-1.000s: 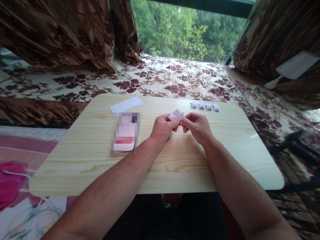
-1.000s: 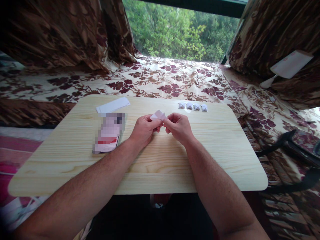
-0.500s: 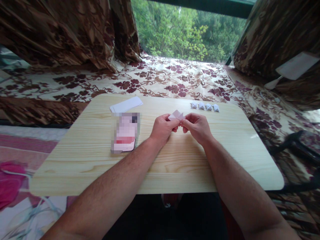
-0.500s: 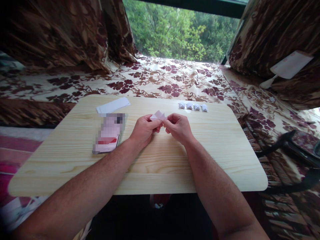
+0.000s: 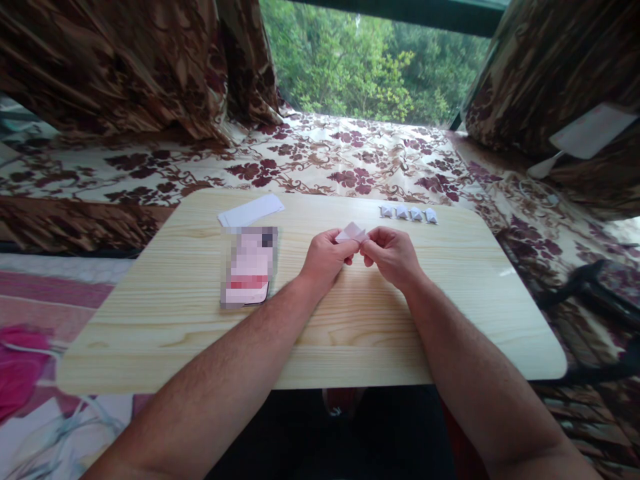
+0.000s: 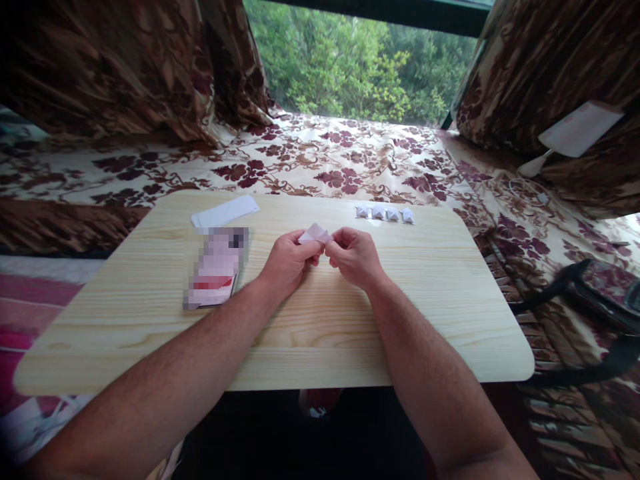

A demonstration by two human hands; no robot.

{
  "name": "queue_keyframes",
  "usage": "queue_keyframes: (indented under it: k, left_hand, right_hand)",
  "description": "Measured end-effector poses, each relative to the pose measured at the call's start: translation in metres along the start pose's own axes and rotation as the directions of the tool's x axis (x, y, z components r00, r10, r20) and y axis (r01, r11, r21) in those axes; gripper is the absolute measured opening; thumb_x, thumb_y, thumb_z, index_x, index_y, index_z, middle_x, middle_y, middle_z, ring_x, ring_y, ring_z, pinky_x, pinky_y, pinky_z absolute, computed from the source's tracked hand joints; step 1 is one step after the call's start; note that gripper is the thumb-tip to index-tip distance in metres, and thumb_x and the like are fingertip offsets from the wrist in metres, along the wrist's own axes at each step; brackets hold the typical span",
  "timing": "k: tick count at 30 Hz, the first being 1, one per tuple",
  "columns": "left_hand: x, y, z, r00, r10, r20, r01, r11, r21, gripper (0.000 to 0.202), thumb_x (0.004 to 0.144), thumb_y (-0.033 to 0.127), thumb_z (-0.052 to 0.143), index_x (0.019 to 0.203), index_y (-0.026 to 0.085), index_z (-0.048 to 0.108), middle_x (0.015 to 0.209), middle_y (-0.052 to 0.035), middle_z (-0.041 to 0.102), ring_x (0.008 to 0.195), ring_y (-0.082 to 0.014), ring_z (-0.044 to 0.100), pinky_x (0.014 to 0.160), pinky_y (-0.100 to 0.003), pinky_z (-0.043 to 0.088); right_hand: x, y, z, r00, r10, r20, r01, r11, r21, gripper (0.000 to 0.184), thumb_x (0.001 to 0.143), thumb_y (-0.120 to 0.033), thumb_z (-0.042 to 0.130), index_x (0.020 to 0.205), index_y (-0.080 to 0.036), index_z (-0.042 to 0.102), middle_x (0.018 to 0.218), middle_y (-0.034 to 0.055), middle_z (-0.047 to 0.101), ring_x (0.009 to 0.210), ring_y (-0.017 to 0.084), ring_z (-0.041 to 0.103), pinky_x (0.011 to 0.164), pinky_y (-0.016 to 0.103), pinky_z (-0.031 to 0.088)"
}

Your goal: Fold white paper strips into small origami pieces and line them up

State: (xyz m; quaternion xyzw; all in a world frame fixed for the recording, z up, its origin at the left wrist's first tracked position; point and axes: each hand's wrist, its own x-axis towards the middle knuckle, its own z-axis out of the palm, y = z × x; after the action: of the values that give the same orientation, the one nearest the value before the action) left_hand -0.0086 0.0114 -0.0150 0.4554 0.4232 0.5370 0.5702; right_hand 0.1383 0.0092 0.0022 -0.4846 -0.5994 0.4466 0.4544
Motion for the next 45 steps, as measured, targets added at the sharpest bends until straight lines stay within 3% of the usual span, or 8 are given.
queue_keyframes:
  k: [7,21,31,45]
  left_hand:
    - [-0.0005,0.0034,-0.0005,0.999,-0.036,0.018,0.037,0.999,-0.025,0.021,0.066,0.032,0.077,0.072,0.015,0.066,0.063,0.0004,0.059,0.054,-0.0094,0.05,0.049,-0.023,0.04]
    - [0.0009,-0.0005,-0.0022,1.0,-0.005,0.028,0.006,1.0,-0.018,0.022,0.07,0.033,0.076,0.071,0.014,0.065,0.062,0.0004,0.058,0.053,-0.0092,0.049,0.049,-0.023,0.038]
    - [0.0024,-0.0003,-0.0038,0.999,-0.008,0.042,0.008,1.0,-0.021,0.019,0.07,0.029,0.076,0.07,0.013,0.066,0.06,-0.0002,0.059,0.052,-0.0093,0.049,0.048,-0.024,0.038]
    - [0.0007,-0.0023,-0.0053,0.999,0.032,0.007,-0.033,0.998,0.054,0.022,0.073,0.035,0.074,0.071,0.014,0.066,0.062,-0.0007,0.061,0.052,-0.0097,0.051,0.049,-0.023,0.041]
  right_hand:
    - [0.001,0.0008,-0.0005,1.0,-0.008,-0.006,0.008,0.999,0.035,0.017,0.078,-0.029,0.068,0.068,-0.017,0.061,0.054,-0.0014,0.062,0.046,0.01,0.054,0.046,0.022,0.039]
    - [-0.0004,-0.0017,-0.0005,1.0,0.005,0.009,-0.005,1.0,0.026,0.023,0.078,-0.034,0.072,0.068,-0.017,0.062,0.053,-0.001,0.062,0.046,0.009,0.053,0.047,0.022,0.04]
    - [-0.0007,-0.0003,-0.0008,0.999,0.017,0.027,-0.019,0.998,0.06,0.037,0.076,-0.049,0.077,0.067,-0.016,0.062,0.056,0.0007,0.064,0.046,0.01,0.055,0.046,0.023,0.041]
    - [-0.0013,-0.0015,-0.0009,0.999,0.022,0.028,-0.025,0.995,0.092,0.029,0.076,-0.04,0.078,0.068,-0.016,0.064,0.058,0.0011,0.066,0.048,0.011,0.056,0.048,0.024,0.042]
